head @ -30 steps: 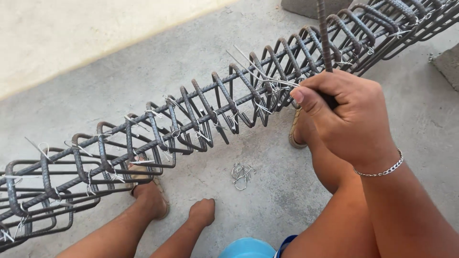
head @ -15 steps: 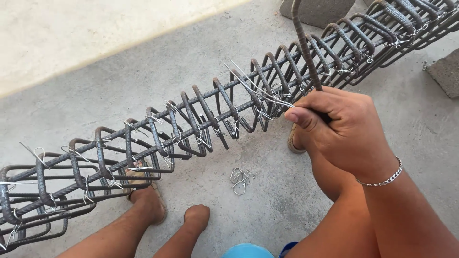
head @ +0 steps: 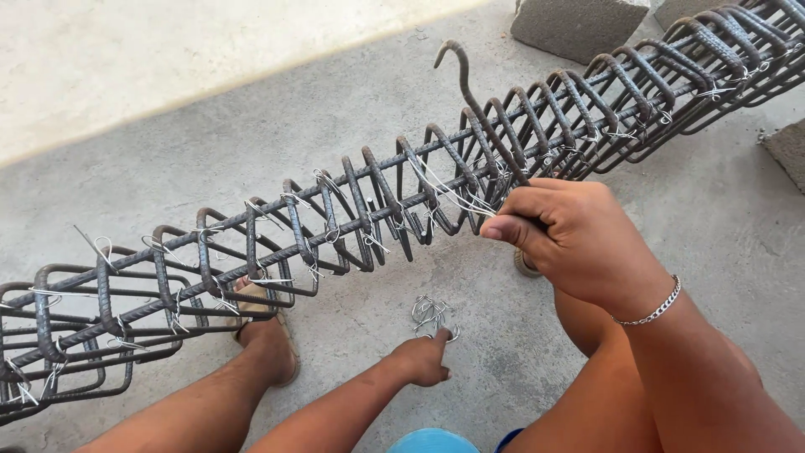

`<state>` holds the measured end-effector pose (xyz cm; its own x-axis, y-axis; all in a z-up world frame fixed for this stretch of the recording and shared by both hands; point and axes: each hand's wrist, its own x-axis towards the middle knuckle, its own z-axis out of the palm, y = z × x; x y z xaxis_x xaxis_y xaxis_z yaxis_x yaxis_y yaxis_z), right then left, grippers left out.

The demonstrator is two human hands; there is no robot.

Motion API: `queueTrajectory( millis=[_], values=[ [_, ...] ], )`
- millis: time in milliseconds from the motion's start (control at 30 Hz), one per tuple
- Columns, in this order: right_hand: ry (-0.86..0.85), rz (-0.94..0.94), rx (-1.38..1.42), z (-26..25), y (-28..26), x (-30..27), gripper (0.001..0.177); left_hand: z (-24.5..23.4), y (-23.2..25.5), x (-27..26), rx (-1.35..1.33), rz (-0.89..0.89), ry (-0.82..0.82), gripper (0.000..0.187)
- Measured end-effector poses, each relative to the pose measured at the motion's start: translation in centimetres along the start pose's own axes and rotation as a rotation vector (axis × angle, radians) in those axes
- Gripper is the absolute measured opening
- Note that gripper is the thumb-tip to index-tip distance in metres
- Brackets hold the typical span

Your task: The person ties a rebar cage using thin wire and a hook tool. They wrap the wire around the intersections of the rebar and twist it to secure the structure.

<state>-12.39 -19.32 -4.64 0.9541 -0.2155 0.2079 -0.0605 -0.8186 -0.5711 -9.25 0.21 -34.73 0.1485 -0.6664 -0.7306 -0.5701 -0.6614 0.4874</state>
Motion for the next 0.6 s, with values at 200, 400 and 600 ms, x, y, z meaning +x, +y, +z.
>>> queueTrajectory(
  millis=[200,400,600],
  values=[
    [-0.156,0.143,0.001,-0.9,1.0,-0.8,0.010,-13.3,11.8,-15.1,0.339,0.378,-0.022,0.028],
    [-0.209,0.006,-0.011,-0.8,0.7,-1.5,0.011,-21.8,11.9,-27.7,0.620,0.678,0.972,0.020],
    [-0.151,-0.163,0.067,1.1,-1.2,-1.7,0.010,-20.9,8.2,-23.2,0.607,0.451,0.699,0.056]
  ],
)
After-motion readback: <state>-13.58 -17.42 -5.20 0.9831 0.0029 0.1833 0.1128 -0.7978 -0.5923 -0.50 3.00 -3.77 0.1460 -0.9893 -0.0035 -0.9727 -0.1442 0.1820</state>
